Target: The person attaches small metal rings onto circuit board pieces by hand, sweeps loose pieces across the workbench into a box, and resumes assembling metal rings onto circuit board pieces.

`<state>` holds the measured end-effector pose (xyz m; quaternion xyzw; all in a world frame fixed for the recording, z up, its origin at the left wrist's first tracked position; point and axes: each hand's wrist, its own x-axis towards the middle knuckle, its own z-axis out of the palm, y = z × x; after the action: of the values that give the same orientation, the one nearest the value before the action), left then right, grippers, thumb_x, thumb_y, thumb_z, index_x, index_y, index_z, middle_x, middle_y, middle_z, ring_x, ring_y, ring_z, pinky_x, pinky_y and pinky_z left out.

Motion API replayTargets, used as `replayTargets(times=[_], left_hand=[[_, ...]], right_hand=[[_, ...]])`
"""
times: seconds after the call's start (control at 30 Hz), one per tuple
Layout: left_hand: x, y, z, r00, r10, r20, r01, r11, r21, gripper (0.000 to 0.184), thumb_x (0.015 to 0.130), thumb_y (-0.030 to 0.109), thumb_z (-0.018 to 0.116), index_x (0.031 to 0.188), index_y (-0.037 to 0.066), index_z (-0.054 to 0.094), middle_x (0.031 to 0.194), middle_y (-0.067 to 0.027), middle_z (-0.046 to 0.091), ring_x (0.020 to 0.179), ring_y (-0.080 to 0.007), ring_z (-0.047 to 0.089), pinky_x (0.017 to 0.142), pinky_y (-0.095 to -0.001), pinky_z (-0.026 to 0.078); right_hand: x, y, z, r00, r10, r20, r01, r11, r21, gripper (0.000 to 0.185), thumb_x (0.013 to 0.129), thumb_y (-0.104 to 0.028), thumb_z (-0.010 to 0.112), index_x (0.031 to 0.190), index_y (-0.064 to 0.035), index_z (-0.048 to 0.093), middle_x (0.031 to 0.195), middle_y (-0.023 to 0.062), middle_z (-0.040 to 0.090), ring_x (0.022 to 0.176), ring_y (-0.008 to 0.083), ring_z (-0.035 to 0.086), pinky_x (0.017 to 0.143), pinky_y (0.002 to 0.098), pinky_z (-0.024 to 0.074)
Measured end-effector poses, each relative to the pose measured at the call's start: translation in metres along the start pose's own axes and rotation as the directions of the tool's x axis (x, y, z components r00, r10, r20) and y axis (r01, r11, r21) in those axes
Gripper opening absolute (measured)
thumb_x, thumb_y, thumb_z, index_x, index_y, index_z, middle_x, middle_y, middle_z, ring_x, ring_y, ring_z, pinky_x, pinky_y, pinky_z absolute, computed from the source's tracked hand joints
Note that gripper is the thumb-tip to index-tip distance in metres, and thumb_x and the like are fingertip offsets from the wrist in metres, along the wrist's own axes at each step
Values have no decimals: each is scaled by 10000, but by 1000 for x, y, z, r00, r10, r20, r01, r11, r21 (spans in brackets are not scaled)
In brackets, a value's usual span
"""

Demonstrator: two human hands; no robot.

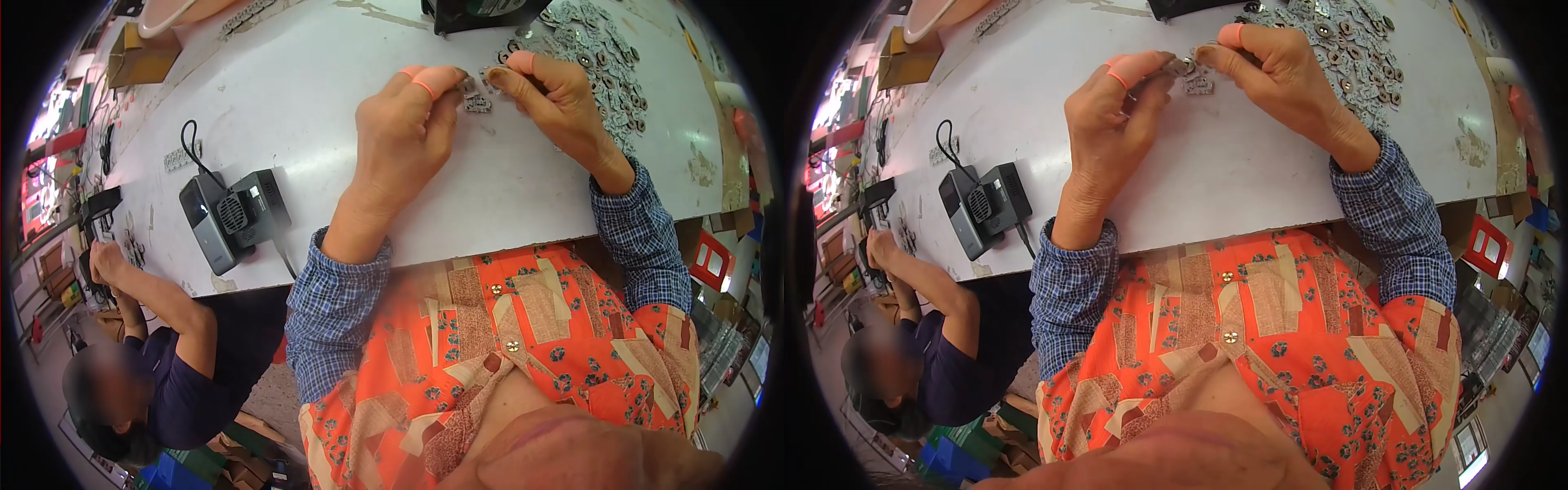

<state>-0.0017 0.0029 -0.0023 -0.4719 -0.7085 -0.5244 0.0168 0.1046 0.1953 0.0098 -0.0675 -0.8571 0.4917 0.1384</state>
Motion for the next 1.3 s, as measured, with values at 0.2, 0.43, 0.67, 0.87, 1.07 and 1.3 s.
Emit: replayTargets(times=[0.2, 0.43, 0.67, 0.87, 1.07, 1.3], left_hand=[[1, -1, 5, 975, -222, 14, 215, 922, -321, 179, 900, -43, 651, 1065, 12, 696, 876, -82, 701, 726, -145, 686, 592, -255, 525], [0, 4, -9, 918, -298, 261, 394, 757, -521, 200, 962, 10, 639, 1153, -14, 693, 964, -95, 737, 810, -128, 711, 588, -213, 536], [2, 13, -6, 902, -318, 292, 427, 757, -495, 201, 947, 8, 669, 1144, -30, 680, 978, -133, 741, 794, -158, 727, 569, -231, 562], [8, 9, -21, 796, -388, 464, 602, 435, -670, 133, 925, 13, 703, 1027, -53, 650, 917, -130, 711, 742, -174, 729, 531, -253, 585], [8, 11, -16, 849, -365, 382, 498, 311, -809, 138, 923, -20, 685, 1049, -59, 643, 922, -154, 706, 755, -210, 737, 572, -286, 624], [1, 13, 3, 985, -173, 8, 148, 819, -554, 181, 918, -82, 645, 1099, -80, 638, 990, -151, 698, 808, -202, 738, 693, -300, 645]], right_hand=[[4, 0, -8, 948, -318, -25, 309, 934, -177, 205, 976, -198, 691, 917, -3, 709, 665, -7, 561, 594, 68, 473, 523, 262, 382], [-2, -12, -13, 971, -135, 198, 115, 987, 113, 217, 1012, -223, 643, 953, -25, 711, 675, -20, 579, 574, 51, 494, 496, 225, 393], [-1, -4, -9, 953, -206, 223, 196, 978, 65, 225, 1001, -220, 659, 881, -34, 700, 622, -25, 578, 542, 47, 501, 480, 225, 403], [-3, -24, -13, 949, -11, 314, -79, 959, 274, 266, 1008, -239, 639, 828, -46, 672, 605, -33, 567, 495, 33, 472, 435, 196, 348], [-5, -17, -4, 888, 151, 434, -433, 593, 679, 286, 1009, -277, 635, 842, -48, 675, 613, -49, 558, 488, -8, 439, 418, 166, 301], [-3, -14, -3, 959, 162, 234, -258, 842, 474, 283, 999, -295, 663, 859, -51, 687, 612, -57, 547, 506, -12, 460, 423, 160, 312]])
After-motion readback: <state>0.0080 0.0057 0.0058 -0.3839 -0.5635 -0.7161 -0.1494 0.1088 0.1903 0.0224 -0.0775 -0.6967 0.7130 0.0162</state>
